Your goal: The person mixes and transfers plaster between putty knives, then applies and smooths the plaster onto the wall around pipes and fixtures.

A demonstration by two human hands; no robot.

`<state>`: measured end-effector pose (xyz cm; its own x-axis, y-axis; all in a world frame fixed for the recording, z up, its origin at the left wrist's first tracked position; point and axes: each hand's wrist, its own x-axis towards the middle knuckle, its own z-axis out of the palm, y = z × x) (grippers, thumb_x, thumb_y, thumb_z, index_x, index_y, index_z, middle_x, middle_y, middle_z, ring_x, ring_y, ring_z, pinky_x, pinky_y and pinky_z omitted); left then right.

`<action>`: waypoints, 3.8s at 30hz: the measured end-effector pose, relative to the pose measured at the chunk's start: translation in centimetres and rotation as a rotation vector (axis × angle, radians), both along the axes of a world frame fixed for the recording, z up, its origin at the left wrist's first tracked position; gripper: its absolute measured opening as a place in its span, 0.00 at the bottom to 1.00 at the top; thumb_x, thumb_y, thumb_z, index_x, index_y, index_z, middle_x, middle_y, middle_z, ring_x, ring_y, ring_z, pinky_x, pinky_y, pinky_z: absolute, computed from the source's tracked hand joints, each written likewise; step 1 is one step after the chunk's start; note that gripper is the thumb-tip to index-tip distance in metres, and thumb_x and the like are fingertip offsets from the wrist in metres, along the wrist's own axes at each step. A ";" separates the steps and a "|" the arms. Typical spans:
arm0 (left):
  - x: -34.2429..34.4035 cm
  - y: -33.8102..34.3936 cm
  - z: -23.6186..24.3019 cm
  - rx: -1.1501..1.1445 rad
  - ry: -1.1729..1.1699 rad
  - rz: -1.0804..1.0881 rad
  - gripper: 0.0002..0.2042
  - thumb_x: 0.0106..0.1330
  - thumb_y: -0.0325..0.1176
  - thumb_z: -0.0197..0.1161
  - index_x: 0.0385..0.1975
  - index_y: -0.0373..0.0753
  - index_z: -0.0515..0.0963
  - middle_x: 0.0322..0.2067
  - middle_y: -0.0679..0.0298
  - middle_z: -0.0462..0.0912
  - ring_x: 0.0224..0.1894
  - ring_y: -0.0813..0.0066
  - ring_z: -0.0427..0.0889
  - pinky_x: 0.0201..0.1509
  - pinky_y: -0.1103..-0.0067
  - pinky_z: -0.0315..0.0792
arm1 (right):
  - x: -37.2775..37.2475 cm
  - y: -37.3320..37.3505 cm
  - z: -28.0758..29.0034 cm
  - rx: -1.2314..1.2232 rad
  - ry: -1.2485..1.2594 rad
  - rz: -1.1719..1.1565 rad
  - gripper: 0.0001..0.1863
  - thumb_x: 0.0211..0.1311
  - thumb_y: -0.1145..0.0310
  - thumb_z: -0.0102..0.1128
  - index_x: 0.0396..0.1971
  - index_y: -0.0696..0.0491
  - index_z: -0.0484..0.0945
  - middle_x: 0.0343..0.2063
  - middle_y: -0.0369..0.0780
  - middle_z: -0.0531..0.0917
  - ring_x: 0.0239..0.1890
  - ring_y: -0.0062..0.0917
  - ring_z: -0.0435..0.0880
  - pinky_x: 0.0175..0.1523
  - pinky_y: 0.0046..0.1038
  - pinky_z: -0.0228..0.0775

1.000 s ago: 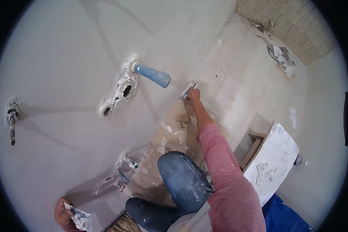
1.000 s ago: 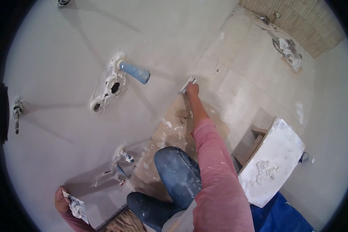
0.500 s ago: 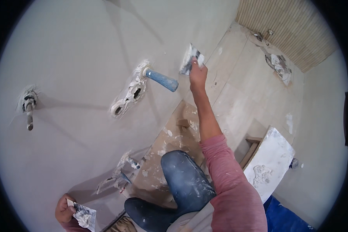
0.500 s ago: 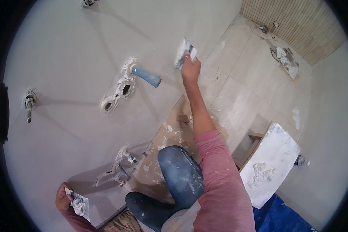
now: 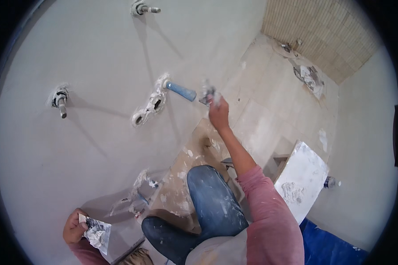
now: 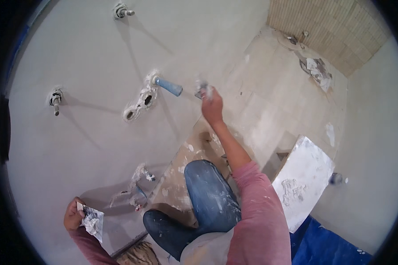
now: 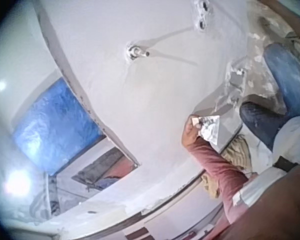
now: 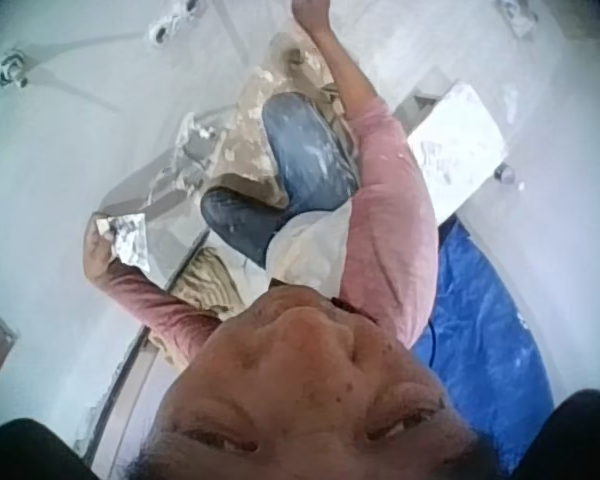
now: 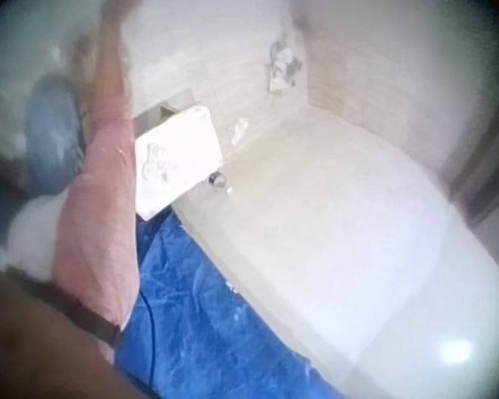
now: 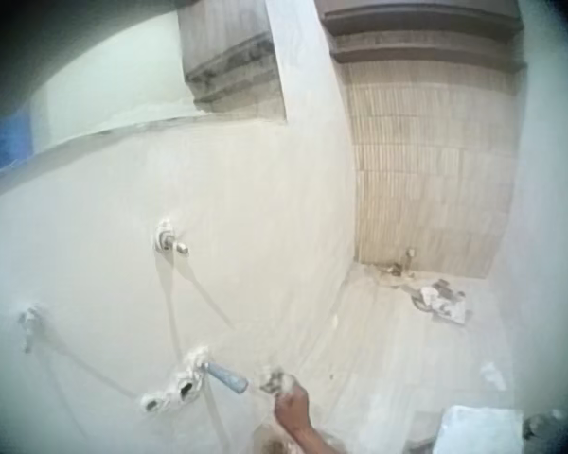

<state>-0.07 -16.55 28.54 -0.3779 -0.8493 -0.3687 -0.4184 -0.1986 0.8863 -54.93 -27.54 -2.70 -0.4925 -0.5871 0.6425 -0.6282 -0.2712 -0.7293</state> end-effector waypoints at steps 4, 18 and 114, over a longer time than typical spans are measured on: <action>-0.3 0.0 0.0 0.082 0.029 0.028 0.18 0.58 0.41 0.71 0.33 0.37 0.69 0.25 0.72 0.71 0.27 0.86 0.67 0.31 0.85 0.60 | -2.2 -0.8 -9.8 0.258 -1.173 0.047 0.10 0.68 0.68 0.52 0.43 0.58 0.77 0.37 0.40 0.83 0.33 0.31 0.84 0.37 0.33 0.78; 0.2 1.0 0.8 0.005 -0.128 0.111 0.22 0.56 0.46 0.72 0.30 0.36 0.69 0.22 0.72 0.70 0.23 0.86 0.65 0.27 0.85 0.57 | 4.5 -4.1 -25.3 0.611 -1.456 -0.040 0.13 0.65 0.67 0.50 0.43 0.59 0.75 0.31 0.43 0.82 0.28 0.30 0.84 0.26 0.35 0.79; 0.1 0.4 0.0 0.066 -0.030 0.091 0.19 0.58 0.42 0.72 0.32 0.38 0.68 0.24 0.73 0.69 0.25 0.87 0.64 0.28 0.86 0.57 | 5.4 -2.8 -25.9 0.867 -0.775 -0.141 0.23 0.56 0.60 0.53 0.43 0.64 0.80 0.41 0.58 0.83 0.49 0.52 0.81 0.55 0.43 0.71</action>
<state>0.03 -16.20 28.54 -0.2886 -0.8529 -0.4350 -0.4219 -0.2945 0.8575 -49.53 -30.35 -28.58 -0.6723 -0.5904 -0.4466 0.0803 0.5415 -0.8368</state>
